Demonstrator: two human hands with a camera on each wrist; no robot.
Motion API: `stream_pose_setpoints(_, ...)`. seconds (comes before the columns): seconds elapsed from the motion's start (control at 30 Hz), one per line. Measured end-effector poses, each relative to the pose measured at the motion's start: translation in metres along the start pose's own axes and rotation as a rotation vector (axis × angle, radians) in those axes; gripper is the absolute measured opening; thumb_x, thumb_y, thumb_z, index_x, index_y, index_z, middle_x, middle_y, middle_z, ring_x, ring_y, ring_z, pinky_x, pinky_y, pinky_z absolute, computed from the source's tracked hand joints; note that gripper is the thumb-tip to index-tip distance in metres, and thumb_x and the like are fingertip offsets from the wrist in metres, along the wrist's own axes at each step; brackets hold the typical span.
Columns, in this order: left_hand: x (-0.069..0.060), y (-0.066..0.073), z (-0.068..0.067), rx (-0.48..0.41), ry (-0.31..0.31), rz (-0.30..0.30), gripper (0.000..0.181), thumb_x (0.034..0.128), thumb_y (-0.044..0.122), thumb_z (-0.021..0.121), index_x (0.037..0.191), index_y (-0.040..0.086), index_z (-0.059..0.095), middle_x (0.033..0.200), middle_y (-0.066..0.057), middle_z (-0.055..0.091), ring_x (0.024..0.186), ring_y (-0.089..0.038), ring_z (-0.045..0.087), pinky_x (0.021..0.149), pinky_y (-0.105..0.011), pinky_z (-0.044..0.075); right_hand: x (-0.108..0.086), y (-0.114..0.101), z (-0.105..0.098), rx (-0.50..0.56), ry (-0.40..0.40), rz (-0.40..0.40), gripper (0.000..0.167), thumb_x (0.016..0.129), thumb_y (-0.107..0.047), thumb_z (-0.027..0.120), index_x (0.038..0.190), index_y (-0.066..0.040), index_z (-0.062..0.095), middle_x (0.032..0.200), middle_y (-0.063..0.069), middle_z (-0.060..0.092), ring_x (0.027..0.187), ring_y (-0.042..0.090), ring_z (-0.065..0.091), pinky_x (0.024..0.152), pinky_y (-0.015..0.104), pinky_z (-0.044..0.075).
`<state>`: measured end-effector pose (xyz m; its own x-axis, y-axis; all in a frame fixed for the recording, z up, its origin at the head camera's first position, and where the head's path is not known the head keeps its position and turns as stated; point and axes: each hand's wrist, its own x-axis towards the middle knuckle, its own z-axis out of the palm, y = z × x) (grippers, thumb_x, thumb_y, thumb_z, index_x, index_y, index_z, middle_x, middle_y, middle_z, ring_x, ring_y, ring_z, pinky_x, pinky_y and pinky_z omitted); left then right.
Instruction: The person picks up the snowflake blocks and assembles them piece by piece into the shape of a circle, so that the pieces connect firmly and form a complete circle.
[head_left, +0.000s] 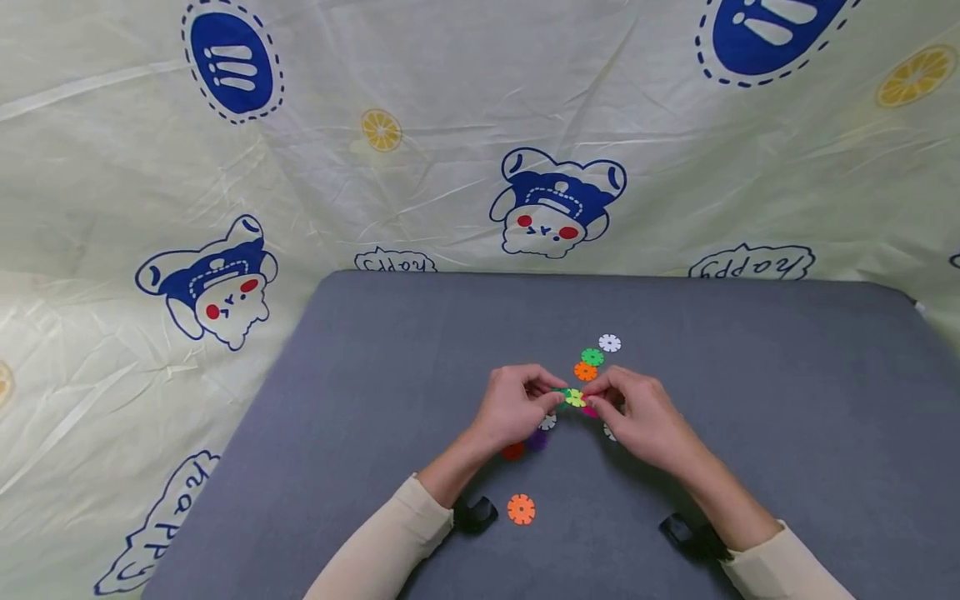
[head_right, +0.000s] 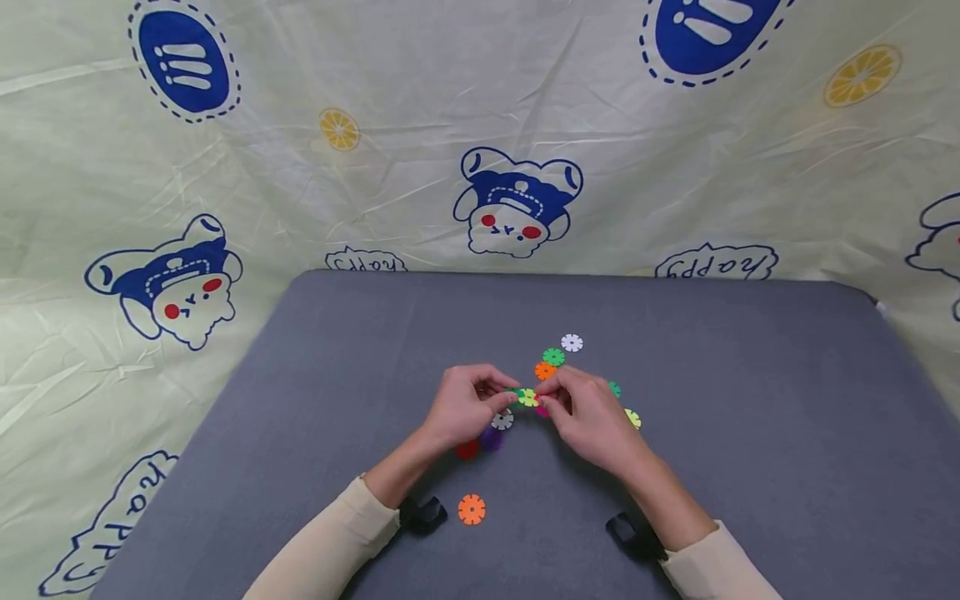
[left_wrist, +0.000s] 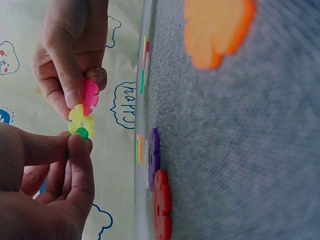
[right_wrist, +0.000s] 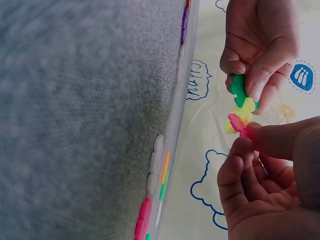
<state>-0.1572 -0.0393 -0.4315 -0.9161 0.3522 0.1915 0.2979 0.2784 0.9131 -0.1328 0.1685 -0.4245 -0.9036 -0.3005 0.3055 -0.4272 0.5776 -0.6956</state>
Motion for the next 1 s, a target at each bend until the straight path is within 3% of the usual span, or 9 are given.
stream_pose_setpoints(0.2,0.0,-0.002,0.003,-0.026,-0.022,0.016,0.006,0.087,0.005,0.071,0.092,0.009,0.072,0.078,-0.002,0.067,0.063,-0.021,0.066,0.056,-0.027,0.055,0.001,0.001,-0.002,0.004,-0.003,-0.019,0.013,0.086,-0.004,0.072,0.093,-0.013,0.067,0.079,-0.006,0.056,0.062,0.011,0.051,0.052,0.024,0.046)
stream_pose_setpoints(0.33,0.002,-0.001,0.004,-0.077,-0.049,0.026,0.008,0.0875,0.006,0.071,0.095,0.008,0.07,0.08,0.003,0.066,0.066,-0.025,0.067,0.06,-0.027,0.056,0.003,0.004,-0.009,0.031,-0.023,0.064,0.012,0.09,-0.017,0.069,0.1,-0.012,0.065,0.08,-0.002,0.056,0.066,0.016,0.052,0.054,0.026,0.046)
stream_pose_setpoints(0.5,0.003,0.0,0.003,-0.121,-0.059,0.029,0.009,0.0875,0.007,0.071,0.096,0.007,0.07,0.082,0.001,0.066,0.068,-0.024,0.067,0.062,-0.028,0.056,0.005,0.01,-0.013,0.112,-0.179,0.199,0.034,0.095,-0.038,0.061,0.118,-0.013,0.062,0.087,0.005,0.062,0.072,0.024,0.057,0.057,0.031,0.048)
stream_pose_setpoints(0.63,0.002,0.0,0.002,-0.111,-0.074,0.034,0.009,0.0877,0.007,0.071,0.097,0.008,0.07,0.083,0.003,0.066,0.069,-0.015,0.066,0.064,-0.028,0.056,0.005,0.011,-0.012,0.187,-0.288,0.222,0.035,0.093,-0.04,0.063,0.122,-0.02,0.062,0.091,0.007,0.064,0.075,0.026,0.059,0.059,0.032,0.049)
stream_pose_setpoints(1.0,0.001,0.0,0.002,-0.083,-0.123,0.025,0.011,0.0882,0.008,0.07,0.099,0.011,0.071,0.085,0.003,0.067,0.072,-0.016,0.065,0.067,-0.026,0.056,0.003,0.007,-0.009,0.098,-0.223,0.146,0.038,0.084,-0.039,0.074,0.115,-0.017,0.069,0.084,-0.003,0.063,0.069,0.018,0.056,0.054,0.027,0.048)
